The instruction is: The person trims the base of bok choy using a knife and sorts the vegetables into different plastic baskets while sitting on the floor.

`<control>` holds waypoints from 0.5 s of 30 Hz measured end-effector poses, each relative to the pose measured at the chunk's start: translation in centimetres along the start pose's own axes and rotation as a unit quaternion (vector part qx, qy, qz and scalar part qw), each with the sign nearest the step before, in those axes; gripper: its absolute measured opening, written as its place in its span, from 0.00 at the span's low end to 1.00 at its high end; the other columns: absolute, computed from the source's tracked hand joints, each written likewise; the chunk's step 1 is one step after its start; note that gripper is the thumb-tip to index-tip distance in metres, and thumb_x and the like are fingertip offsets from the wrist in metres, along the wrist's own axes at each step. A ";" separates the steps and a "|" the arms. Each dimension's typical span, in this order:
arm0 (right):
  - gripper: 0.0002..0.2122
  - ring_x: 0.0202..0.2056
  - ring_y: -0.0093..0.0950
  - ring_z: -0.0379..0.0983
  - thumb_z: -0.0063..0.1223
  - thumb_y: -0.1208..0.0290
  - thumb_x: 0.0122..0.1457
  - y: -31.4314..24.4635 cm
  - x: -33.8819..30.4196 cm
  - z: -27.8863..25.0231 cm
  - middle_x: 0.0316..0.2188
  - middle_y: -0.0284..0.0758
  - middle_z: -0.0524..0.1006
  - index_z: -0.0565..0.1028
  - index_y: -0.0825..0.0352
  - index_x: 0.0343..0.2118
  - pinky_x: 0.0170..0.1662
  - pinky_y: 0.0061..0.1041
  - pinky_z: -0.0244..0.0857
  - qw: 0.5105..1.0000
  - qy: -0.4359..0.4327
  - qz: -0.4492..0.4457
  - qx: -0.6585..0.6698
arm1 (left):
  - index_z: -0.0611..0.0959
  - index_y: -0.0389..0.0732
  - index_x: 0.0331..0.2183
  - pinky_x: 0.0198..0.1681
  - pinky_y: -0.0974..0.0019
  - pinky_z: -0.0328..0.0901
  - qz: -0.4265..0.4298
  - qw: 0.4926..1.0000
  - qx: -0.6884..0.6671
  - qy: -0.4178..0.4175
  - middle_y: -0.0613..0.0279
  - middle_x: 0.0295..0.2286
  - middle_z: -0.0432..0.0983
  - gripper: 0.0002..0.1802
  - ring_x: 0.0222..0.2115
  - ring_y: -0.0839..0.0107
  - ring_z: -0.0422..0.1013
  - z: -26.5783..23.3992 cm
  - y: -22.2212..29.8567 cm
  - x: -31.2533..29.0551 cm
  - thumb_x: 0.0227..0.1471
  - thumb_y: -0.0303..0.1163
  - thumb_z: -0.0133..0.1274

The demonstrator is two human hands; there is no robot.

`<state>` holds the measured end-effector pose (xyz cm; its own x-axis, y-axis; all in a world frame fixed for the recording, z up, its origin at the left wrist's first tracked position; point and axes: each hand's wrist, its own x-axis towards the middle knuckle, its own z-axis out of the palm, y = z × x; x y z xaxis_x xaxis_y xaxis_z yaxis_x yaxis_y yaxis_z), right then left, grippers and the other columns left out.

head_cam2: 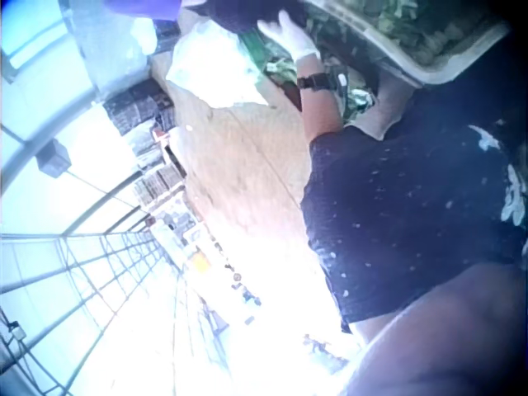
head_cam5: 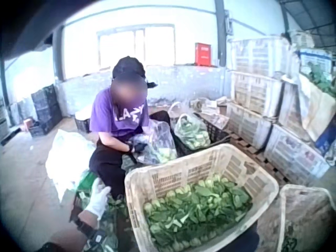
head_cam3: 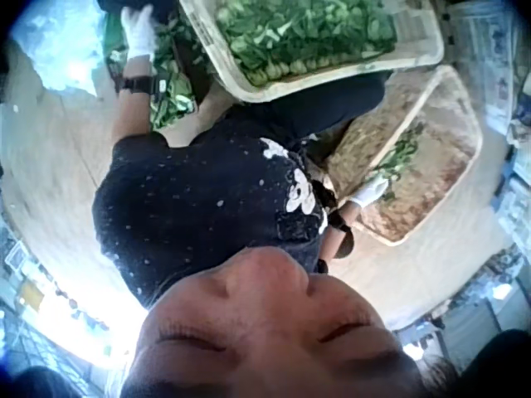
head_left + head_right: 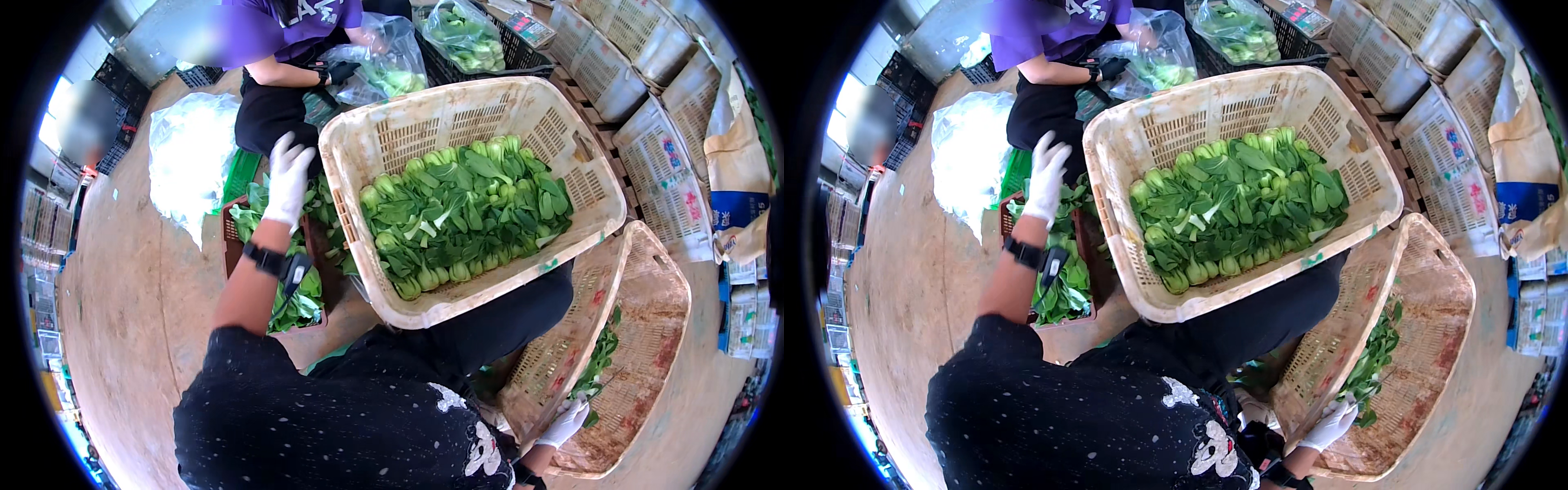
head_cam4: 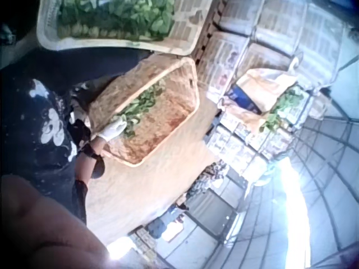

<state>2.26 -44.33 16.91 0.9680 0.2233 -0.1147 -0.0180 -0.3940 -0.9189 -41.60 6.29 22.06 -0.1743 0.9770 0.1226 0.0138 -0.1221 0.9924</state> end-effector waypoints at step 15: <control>0.17 0.39 0.35 0.71 0.49 0.68 0.61 -7.9 -3.4 5.0 0.40 0.46 0.75 0.68 0.78 0.47 0.44 0.29 0.65 0.971 0.172 0.012 -0.164 | 0.71 0.53 0.54 0.57 0.57 0.55 -0.215 0.663 0.654 -0.292 0.53 0.57 0.61 0.31 0.55 0.55 0.61 17.1 -26.2 6.7 0.51 0.55 0.39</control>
<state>-2.18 -37.50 22.67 0.9956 -0.0783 0.0510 -0.0148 -0.6712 -0.7411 -26.26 19.06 -3.00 -0.0339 0.8198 -0.5716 0.9962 0.0735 0.0463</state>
